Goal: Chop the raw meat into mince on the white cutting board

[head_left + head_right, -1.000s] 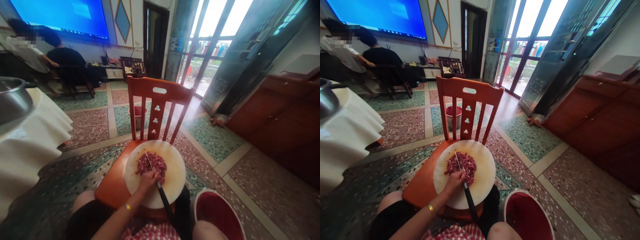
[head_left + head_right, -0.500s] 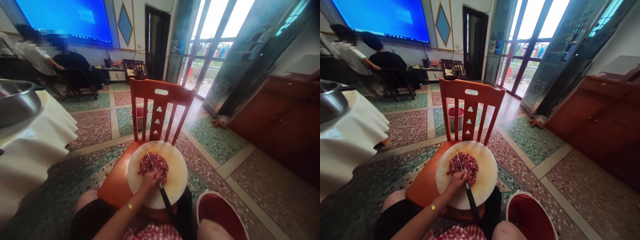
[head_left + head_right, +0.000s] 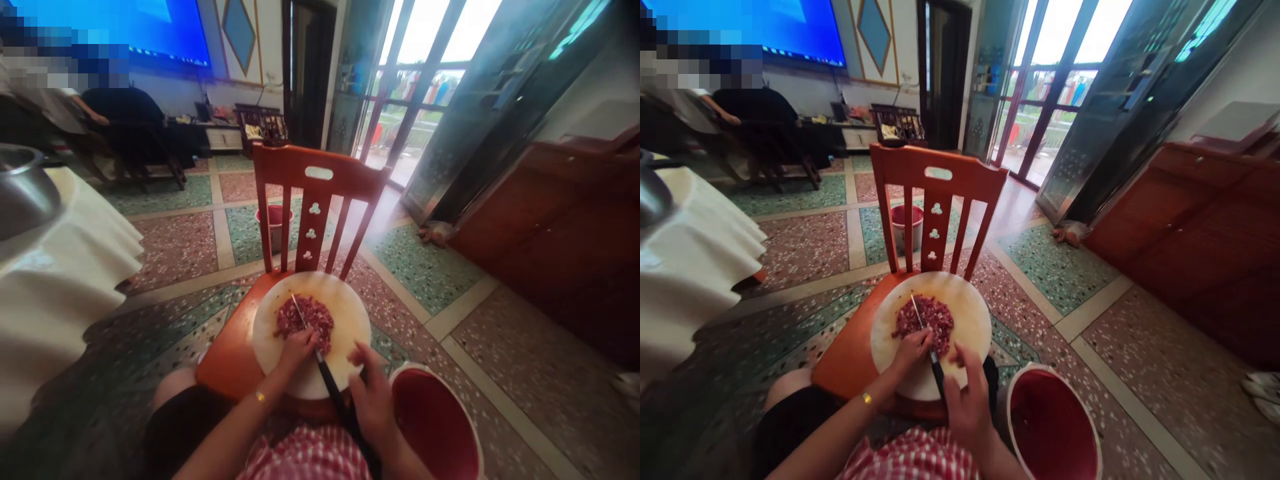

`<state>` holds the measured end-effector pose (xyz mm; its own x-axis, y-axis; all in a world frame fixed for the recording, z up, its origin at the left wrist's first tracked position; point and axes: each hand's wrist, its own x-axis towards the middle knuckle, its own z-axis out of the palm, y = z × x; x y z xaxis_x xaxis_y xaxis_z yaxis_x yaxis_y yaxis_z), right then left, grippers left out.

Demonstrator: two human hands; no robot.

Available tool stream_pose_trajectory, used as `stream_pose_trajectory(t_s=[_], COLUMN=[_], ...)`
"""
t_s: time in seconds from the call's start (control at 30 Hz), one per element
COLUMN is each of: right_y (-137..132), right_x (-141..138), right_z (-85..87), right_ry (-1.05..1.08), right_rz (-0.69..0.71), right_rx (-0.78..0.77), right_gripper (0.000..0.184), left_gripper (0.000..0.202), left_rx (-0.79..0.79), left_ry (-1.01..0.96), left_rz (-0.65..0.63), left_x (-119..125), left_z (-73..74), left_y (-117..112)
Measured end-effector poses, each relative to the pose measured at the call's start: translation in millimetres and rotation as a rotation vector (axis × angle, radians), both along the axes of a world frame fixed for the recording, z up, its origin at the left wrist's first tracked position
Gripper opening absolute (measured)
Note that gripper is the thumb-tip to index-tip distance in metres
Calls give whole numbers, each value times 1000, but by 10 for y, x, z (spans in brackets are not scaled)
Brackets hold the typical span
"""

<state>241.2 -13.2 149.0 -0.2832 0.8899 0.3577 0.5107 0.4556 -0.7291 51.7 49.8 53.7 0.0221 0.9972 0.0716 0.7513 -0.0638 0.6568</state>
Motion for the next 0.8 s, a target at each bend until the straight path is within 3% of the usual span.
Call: stream_pose_trajectory(t_s=[0.2,0.33,0.47,0.63,0.8], right_y=[56,248,388,575,1142], right_x=[-185,-236,28,612,913], right_z=[-572,-628,-597,-731,-871], right_ry=[-421,-543,-338,-92,9], right_rz=[63,-6,22,-51,-89], right_rx=[-349,-431,-441,-552,-681], right_gripper=[51,43,30,33,29], left_gripper=[31,33,33,29,27], left_rx=[3,68,116,142,208], left_ry=[22,-86,-165,-287,-373], left_rz=[-44,-53,84,302,395], left_x=[95,47,-231,-564,-587], left_z=[61,93,4,-243,-426], left_y=[58,20,-134,-260,-234])
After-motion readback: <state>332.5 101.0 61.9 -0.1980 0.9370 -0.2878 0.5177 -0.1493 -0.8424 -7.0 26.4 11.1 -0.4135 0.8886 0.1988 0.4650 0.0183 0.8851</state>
